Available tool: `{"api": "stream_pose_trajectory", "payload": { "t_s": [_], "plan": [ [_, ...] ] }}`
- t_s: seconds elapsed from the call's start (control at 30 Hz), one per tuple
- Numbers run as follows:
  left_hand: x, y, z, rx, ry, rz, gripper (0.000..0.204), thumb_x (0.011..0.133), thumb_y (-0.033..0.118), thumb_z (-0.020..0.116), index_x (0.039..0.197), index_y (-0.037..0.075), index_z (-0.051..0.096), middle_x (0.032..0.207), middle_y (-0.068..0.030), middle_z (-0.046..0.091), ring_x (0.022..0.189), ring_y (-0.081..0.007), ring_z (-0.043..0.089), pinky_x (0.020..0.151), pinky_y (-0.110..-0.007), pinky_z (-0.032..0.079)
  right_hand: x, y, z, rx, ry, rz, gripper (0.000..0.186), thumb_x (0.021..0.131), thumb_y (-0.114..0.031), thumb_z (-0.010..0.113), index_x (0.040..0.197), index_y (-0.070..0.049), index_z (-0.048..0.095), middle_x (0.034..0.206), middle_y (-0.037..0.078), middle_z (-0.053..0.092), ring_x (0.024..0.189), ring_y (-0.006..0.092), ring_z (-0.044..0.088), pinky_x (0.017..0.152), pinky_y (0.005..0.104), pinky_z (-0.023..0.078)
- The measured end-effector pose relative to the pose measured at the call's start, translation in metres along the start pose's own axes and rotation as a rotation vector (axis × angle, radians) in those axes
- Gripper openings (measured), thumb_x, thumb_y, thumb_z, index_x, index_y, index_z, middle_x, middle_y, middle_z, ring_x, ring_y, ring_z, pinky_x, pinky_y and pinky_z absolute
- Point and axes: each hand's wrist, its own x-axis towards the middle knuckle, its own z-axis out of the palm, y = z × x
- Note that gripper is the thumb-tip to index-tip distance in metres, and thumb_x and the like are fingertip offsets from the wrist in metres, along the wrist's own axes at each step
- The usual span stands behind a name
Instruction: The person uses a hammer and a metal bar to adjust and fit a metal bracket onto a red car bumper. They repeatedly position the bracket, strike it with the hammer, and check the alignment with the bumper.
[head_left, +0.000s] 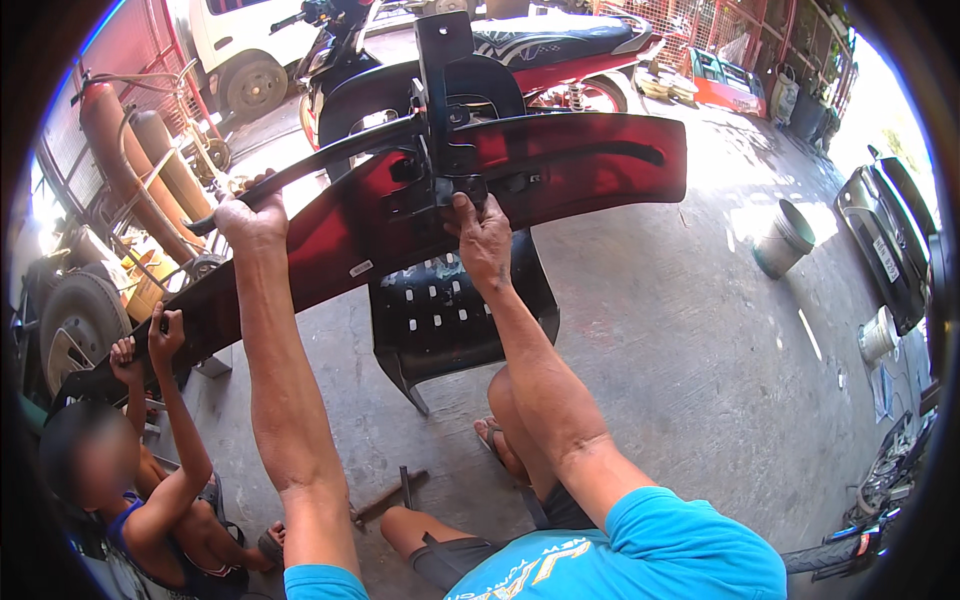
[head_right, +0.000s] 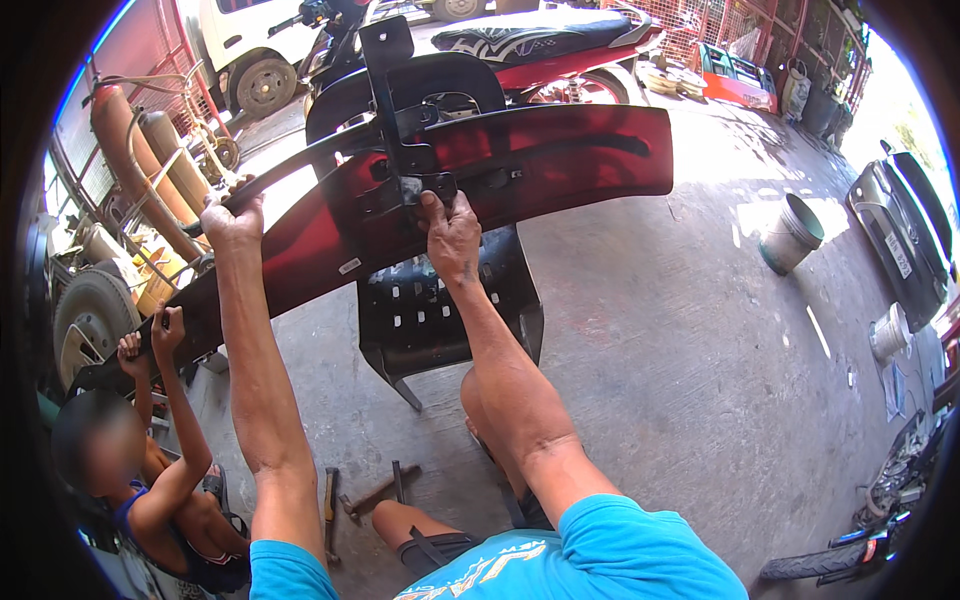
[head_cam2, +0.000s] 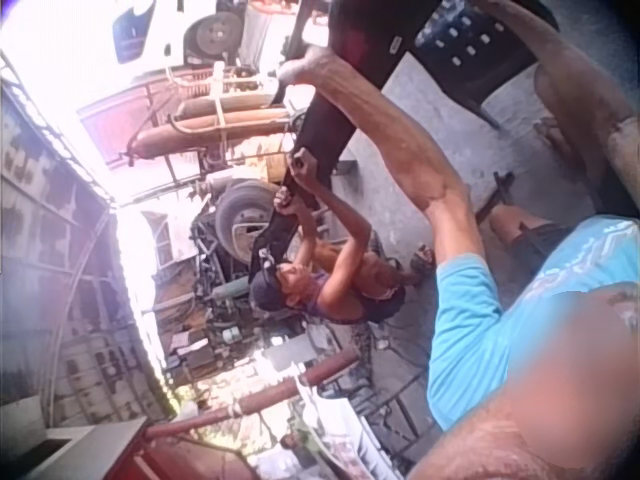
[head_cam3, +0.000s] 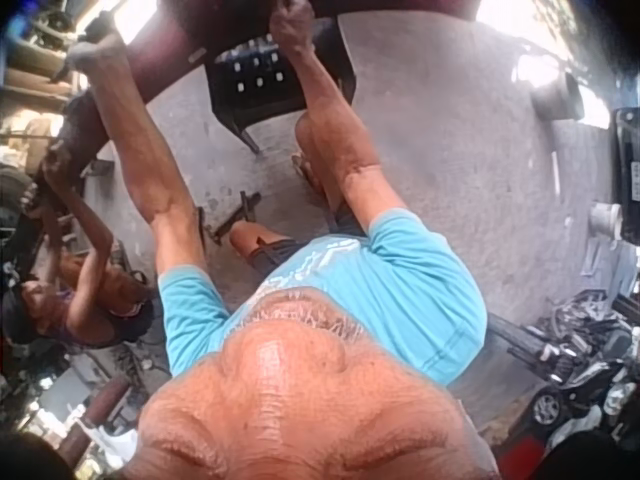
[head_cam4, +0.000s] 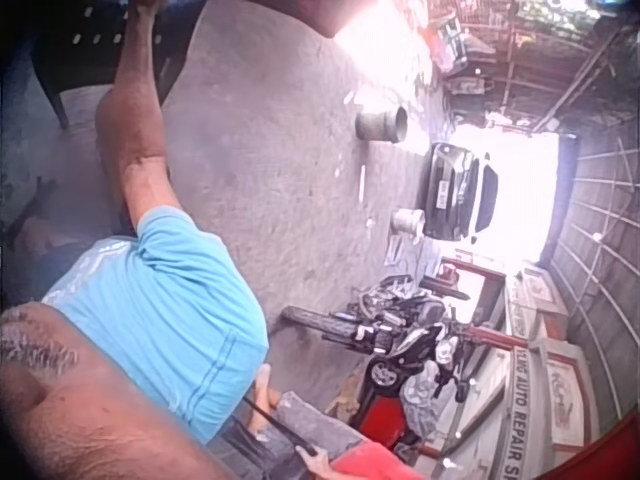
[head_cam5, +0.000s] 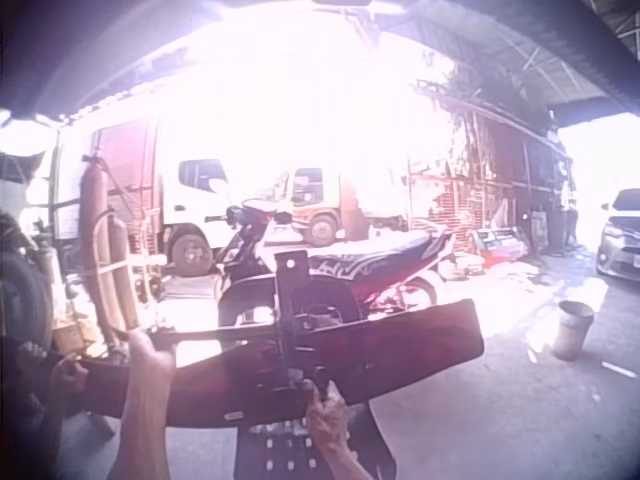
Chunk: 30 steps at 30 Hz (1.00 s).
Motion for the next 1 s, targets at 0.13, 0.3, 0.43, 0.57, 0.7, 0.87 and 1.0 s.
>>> {"api": "stream_pose_trajectory", "payload": {
  "t_s": [0.13, 0.3, 0.43, 0.57, 0.7, 0.87, 1.0],
  "plan": [
    [0.004, 0.003, 0.004, -0.068, -0.031, -0.025, 0.028, 0.11, 0.024, 0.037, 0.09, 0.008, 0.048, 0.074, -0.007, 0.049, 0.068, -0.0227, 0.052, 0.079, -0.049, 0.052, 0.006, -0.005, 0.006, 0.05, 0.037, -0.041, 0.035, 0.101, -0.035, 0.067, 0.106, 0.0, 0.062, 0.094, 0.006, 0.073, 0.085, 0.0135, 0.073, 0.077, 0.0289, 0.06],
    [-0.011, 0.013, 0.002, -0.149, -0.037, -0.076, 0.034, 0.11, 0.026, 0.033, 0.085, 0.007, 0.046, 0.071, -0.0059, 0.046, 0.064, -0.0214, 0.049, 0.073, -0.044, 0.051, -0.006, -0.017, -0.001, -0.049, 0.013, 0.002, 0.031, 0.102, -0.03, 0.067, 0.107, 0.0, 0.063, 0.09, 0.007, 0.073, 0.081, 0.0151, 0.073, 0.074, 0.0291, 0.06],
    [-0.02, 0.043, -0.02, -0.184, -0.151, -0.12, 0.046, 0.113, 0.043, 0.025, 0.089, 0.007, 0.043, 0.068, -0.0032, 0.041, 0.061, -0.0172, 0.045, 0.061, -0.036, 0.046, -0.023, -0.023, 0.006, 0.159, -0.068, -0.027, 0.026, 0.102, -0.026, 0.066, 0.111, -0.001, 0.064, 0.092, 0.007, 0.073, 0.079, 0.0158, 0.073, 0.072, 0.0299, 0.06],
    [-0.049, 0.083, -0.053, -0.087, -0.049, -0.063, 0.048, 0.112, 0.049, 0.024, 0.093, 0.009, 0.042, 0.065, -0.003, 0.041, 0.049, -0.0125, 0.04, 0.045, -0.026, 0.042, -0.045, -0.029, 0.026, 0.281, -0.19, -0.171, 0.017, 0.105, -0.02, 0.062, 0.109, -0.004, 0.061, 0.094, 0.003, 0.073, 0.08, 0.0118, 0.072, 0.071, 0.0272, 0.059],
    [-0.099, 0.123, -0.09, -0.142, -0.084, -0.104, 0.049, 0.109, 0.052, 0.039, 0.09, 0.007, 0.044, 0.065, -0.0003, 0.04, 0.047, -0.0108, 0.037, 0.039, -0.023, 0.04, -0.071, -0.035, 0.038, 0.211, -0.277, -0.215, 0.012, 0.106, -0.017, 0.058, 0.109, -0.005, 0.059, 0.094, 0.004, 0.073, 0.082, 0.0107, 0.072, 0.075, 0.0267, 0.058],
    [-0.162, 0.191, -0.126, -0.052, -0.107, 0.121, 0.049, 0.107, 0.053, 0.046, 0.095, 0.006, 0.051, 0.065, -0.0003, 0.041, 0.046, -0.0089, 0.038, 0.036, -0.022, 0.035, -0.117, -0.059, 0.063, -0.074, -0.455, -0.404, 0.013, 0.109, -0.011, 0.05, 0.116, -0.003, 0.057, 0.095, 0.009, 0.075, 0.091, 0.0153, 0.074, 0.082, 0.0284, 0.056],
    [-0.203, 0.227, -0.145, -0.001, -0.095, 0.213, 0.048, 0.105, 0.055, 0.049, 0.095, 0.008, 0.054, 0.065, 0.0005, 0.039, 0.046, -0.0084, 0.038, 0.035, -0.022, 0.033, -0.147, -0.065, 0.078, 0.026, -0.614, -0.257, 0.015, 0.109, -0.012, 0.05, 0.119, -0.002, 0.055, 0.091, 0.009, 0.075, 0.091, 0.0158, 0.075, 0.081, 0.0295, 0.057]
  ]
}}
